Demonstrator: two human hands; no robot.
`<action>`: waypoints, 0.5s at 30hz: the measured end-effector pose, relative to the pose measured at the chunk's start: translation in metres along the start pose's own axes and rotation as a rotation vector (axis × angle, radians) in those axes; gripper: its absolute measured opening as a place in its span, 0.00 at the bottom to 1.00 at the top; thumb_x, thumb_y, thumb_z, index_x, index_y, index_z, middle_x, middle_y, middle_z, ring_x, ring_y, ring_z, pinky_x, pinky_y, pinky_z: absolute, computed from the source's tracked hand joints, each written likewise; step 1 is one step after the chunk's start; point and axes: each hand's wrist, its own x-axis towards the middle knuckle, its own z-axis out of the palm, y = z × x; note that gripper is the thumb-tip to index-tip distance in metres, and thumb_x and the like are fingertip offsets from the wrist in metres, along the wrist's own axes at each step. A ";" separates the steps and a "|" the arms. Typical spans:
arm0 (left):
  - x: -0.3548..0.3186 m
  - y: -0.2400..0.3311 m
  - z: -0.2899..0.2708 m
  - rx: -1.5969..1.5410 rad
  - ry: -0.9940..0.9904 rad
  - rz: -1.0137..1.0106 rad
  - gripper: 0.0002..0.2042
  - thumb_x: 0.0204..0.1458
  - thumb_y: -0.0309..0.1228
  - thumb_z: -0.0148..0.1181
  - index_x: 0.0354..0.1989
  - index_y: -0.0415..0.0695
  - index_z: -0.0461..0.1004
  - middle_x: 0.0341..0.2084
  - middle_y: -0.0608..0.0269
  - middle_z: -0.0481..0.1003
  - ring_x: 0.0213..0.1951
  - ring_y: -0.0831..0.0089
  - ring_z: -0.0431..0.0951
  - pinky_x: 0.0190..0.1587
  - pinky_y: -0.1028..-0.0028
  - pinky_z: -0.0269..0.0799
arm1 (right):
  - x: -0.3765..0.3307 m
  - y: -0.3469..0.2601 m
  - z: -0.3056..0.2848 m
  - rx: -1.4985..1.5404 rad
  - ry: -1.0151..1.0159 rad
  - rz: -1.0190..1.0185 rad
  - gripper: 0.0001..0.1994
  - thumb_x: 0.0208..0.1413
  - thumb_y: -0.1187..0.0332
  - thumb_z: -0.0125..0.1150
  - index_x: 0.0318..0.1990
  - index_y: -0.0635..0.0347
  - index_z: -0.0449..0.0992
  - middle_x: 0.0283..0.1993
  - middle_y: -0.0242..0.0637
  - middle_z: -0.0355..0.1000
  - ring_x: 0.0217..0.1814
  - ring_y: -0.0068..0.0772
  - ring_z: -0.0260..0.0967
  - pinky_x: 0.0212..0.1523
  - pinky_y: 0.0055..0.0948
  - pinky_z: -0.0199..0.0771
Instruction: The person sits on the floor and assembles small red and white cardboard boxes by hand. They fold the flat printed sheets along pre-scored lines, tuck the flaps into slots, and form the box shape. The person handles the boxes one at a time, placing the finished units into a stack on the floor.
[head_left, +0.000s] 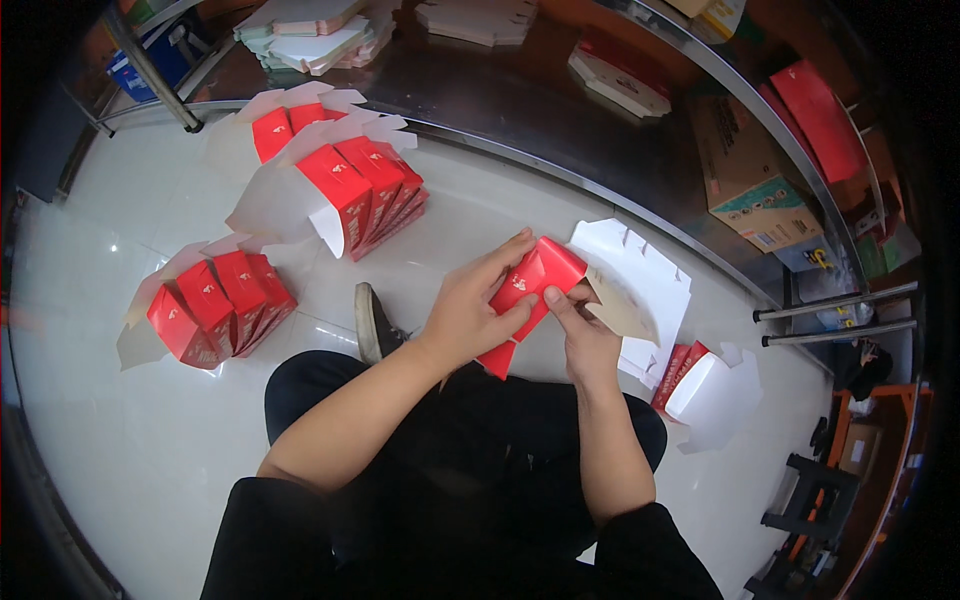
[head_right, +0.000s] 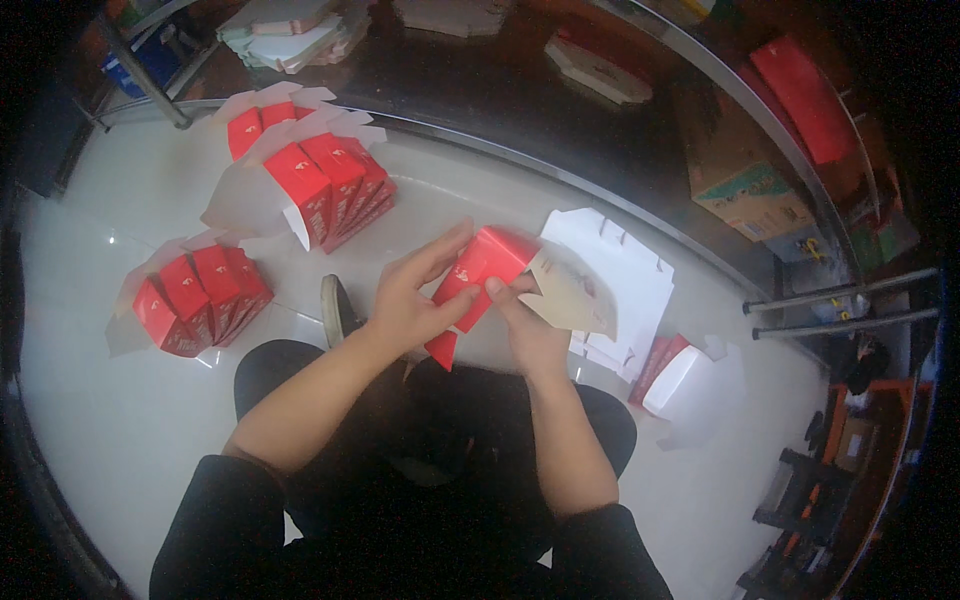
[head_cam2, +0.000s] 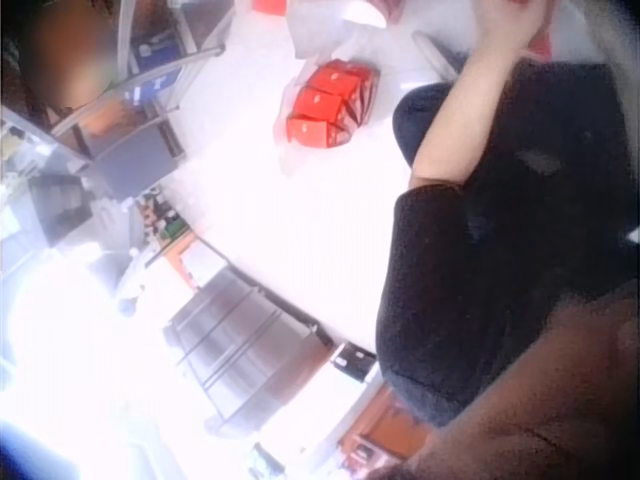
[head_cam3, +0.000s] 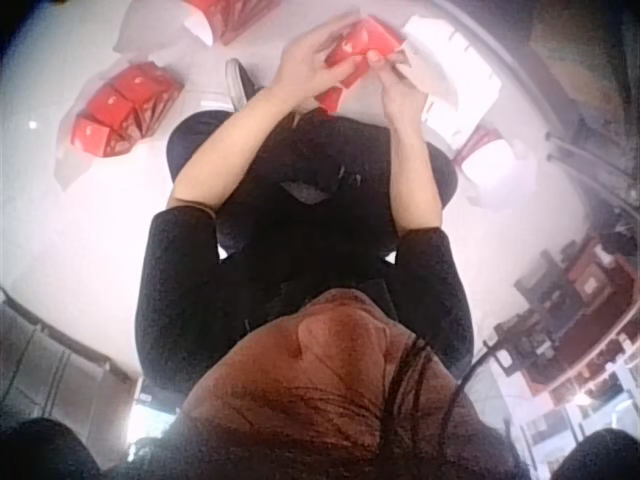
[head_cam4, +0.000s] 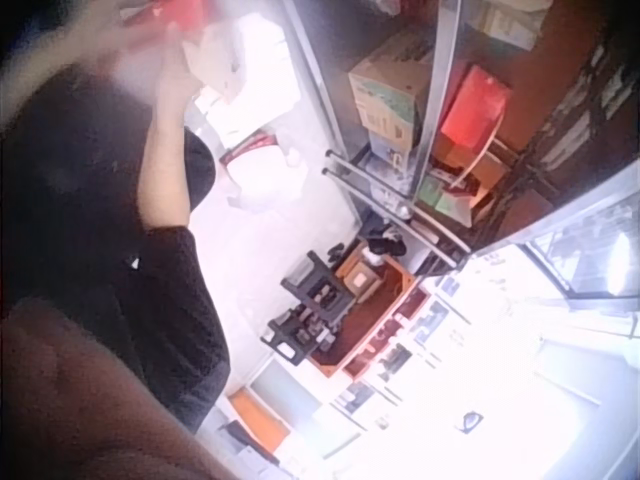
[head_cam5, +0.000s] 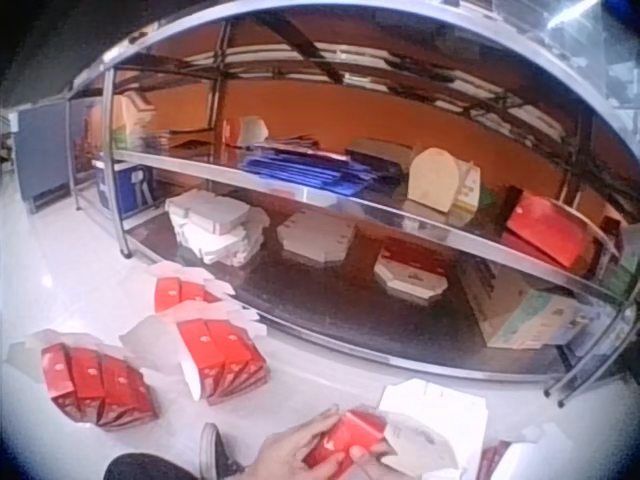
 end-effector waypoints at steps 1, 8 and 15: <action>0.003 0.006 -0.002 0.013 -0.028 -0.056 0.34 0.48 0.28 0.71 0.65 0.39 0.66 0.59 0.41 0.72 0.59 0.53 0.76 0.58 0.65 0.74 | 0.003 -0.002 -0.006 -0.148 -0.059 -0.028 0.08 0.54 0.69 0.73 0.36 0.59 0.78 0.32 0.31 0.74 0.33 0.23 0.68 0.38 0.26 0.69; 0.005 0.006 0.000 -0.001 -0.134 -0.229 0.37 0.50 0.25 0.66 0.70 0.41 0.58 0.53 0.49 0.76 0.51 0.60 0.80 0.50 0.66 0.80 | 0.001 0.015 -0.012 -0.526 -0.148 -0.416 0.21 0.54 0.60 0.73 0.51 0.61 0.77 0.39 0.35 0.74 0.43 0.28 0.69 0.44 0.31 0.69; 0.019 -0.018 -0.020 -0.750 0.293 -0.651 0.40 0.53 0.24 0.61 0.74 0.42 0.47 0.49 0.53 0.75 0.47 0.61 0.80 0.49 0.58 0.80 | 0.012 -0.034 -0.021 -0.411 -0.455 -0.536 0.21 0.46 0.73 0.70 0.51 0.59 0.77 0.39 0.35 0.74 0.44 0.39 0.69 0.50 0.29 0.66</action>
